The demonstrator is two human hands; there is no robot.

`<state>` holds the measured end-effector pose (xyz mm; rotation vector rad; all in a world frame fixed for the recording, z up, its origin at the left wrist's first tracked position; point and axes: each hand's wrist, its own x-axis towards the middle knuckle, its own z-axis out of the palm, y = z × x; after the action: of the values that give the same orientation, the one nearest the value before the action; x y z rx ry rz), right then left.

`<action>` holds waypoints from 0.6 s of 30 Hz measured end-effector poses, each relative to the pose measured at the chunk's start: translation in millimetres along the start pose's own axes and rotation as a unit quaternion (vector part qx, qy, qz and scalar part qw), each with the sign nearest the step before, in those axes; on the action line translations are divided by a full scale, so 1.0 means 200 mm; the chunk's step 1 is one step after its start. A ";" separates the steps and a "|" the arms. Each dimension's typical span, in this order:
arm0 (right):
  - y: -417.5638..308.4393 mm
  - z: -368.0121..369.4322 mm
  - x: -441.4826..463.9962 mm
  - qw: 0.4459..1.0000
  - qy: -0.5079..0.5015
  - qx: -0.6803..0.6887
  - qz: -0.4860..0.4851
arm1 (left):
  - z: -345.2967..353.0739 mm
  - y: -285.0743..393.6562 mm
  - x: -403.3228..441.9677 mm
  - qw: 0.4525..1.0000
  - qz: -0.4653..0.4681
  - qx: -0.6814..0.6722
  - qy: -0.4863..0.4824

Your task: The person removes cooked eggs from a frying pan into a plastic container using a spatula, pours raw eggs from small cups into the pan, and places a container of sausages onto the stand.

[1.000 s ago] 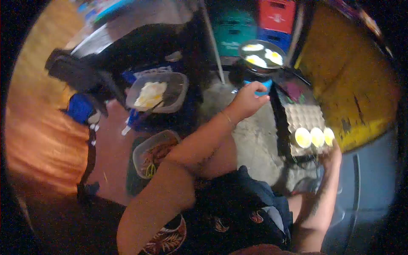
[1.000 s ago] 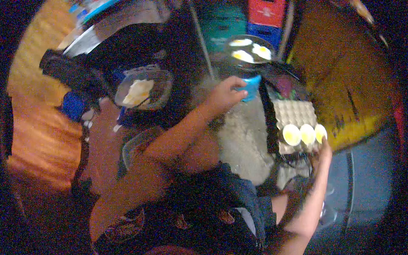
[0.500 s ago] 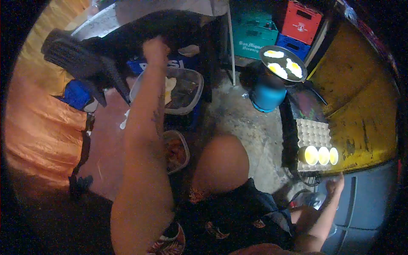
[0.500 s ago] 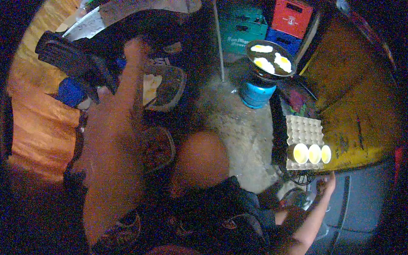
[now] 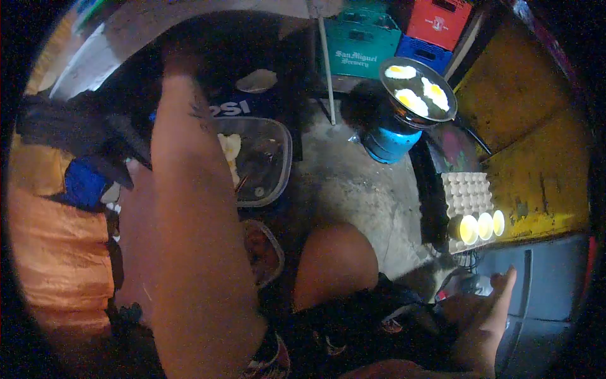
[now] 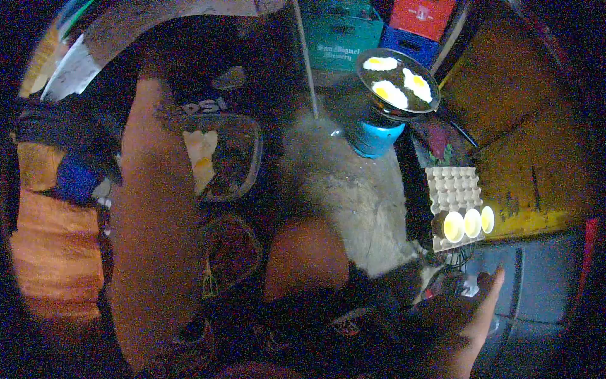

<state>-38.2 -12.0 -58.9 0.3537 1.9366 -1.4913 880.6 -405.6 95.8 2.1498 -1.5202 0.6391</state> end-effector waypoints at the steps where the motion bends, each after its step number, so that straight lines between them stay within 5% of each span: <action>1: 0.02 -0.01 0.01 1.000 0.004 0.003 -0.007 | 0.00 0.01 0.02 1.000 -0.017 -0.022 -0.005; 10: 0.05 0.05 0.16 0.998 0.025 0.005 -0.054 | 0.08 0.01 0.06 0.938 -0.142 -0.315 0.005; 18: 0.01 0.11 0.34 0.999 -0.034 0.042 -0.003 | -0.14 0.07 0.00 0.748 -0.226 -0.624 0.011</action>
<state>-78.9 -44.0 -107.1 0.3296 1.8272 -1.5731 864.6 -393.6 120.5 1.2628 -0.8386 -0.4665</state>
